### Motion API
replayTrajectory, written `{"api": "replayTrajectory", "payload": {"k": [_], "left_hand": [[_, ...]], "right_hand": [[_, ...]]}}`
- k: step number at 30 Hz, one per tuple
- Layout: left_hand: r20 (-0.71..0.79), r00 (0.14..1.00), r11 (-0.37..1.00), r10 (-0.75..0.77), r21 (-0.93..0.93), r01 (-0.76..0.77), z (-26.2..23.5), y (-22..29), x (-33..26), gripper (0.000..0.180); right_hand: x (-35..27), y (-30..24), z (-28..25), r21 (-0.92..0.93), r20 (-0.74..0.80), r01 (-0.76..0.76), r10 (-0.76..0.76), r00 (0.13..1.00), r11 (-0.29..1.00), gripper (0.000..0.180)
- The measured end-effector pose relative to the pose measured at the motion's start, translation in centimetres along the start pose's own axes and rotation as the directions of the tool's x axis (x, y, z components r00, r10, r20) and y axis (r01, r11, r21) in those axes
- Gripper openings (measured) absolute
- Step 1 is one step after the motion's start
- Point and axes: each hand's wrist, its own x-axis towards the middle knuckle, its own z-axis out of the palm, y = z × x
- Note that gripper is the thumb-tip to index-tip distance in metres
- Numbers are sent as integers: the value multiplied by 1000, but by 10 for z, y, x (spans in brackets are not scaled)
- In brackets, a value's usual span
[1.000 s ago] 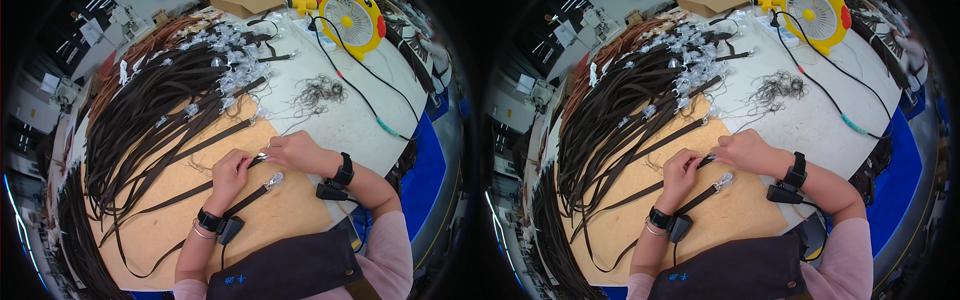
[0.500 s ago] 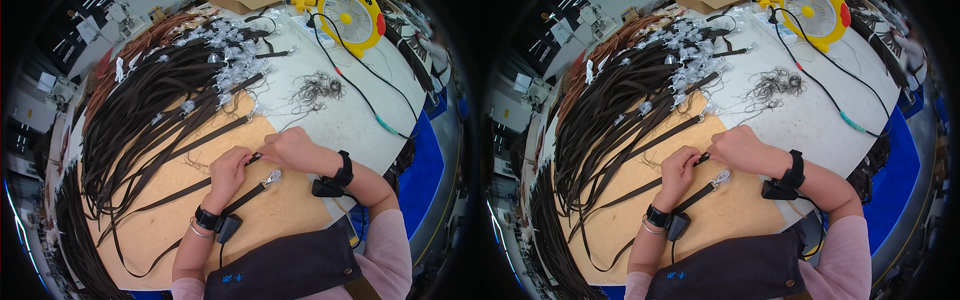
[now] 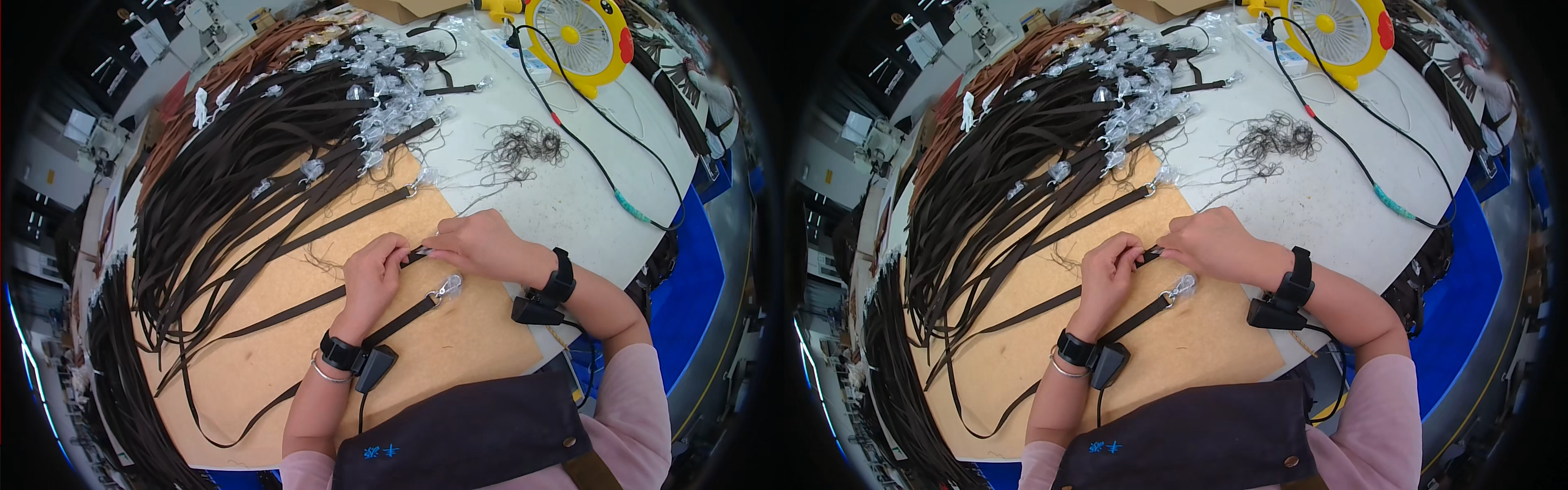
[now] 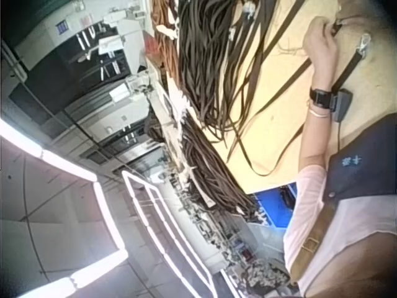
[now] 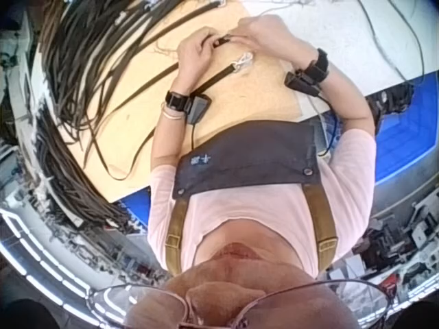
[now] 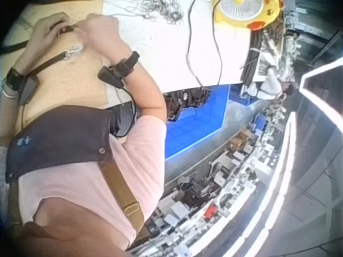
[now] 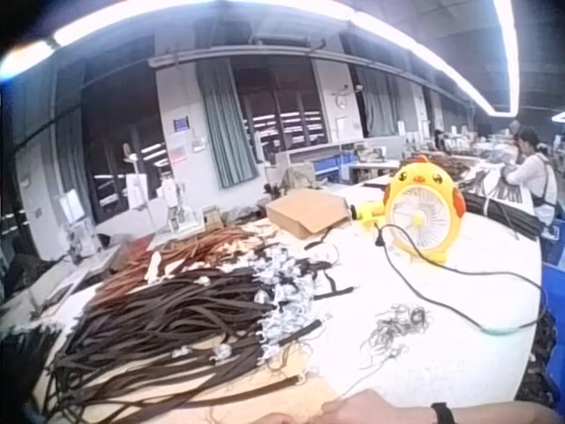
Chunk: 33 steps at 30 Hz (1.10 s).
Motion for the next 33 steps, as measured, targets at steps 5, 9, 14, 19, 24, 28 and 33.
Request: {"api": "replayTrajectory", "payload": {"k": [5, 9, 14, 19, 24, 28, 33], "left_hand": [[-5, 1000, 1000, -13, -1, 13, 1, 0, 1, 3], [-16, 1000, 1000, -5, 7, 5, 2, 2, 0, 3], [10, 988, 954, -153, -259, 151, 1, -2, 3, 5], [-39, 999, 994, -29, 107, 33, -34, 0, 16, 23], [18, 998, 876, 59, 479, -61, -86, 26, 4, 59], [-24, 999, 802, 24, 598, -5, -117, 19, -40, 58], [-6, 993, 783, -116, 615, 95, -126, -1, -91, 50]], "right_hand": [[2, -1, 2, -55, 16, 48, -47, 999, 997, 15], [5, -1, 2, -67, 18, 81, -80, 997, 994, 14], [5, 4, 3, 13, 18, 40, -41, 999, 999, 15], [11, 17, -9, 499, 186, -418, 377, 907, 759, 27], [1, 29, 1, 84, -50, -192, 197, 979, 978, 32], [8, 16, -33, 167, 399, -230, 148, 905, 959, 30], [40, -14, -13, 191, 163, -43, 12, 987, 981, 25]]}}
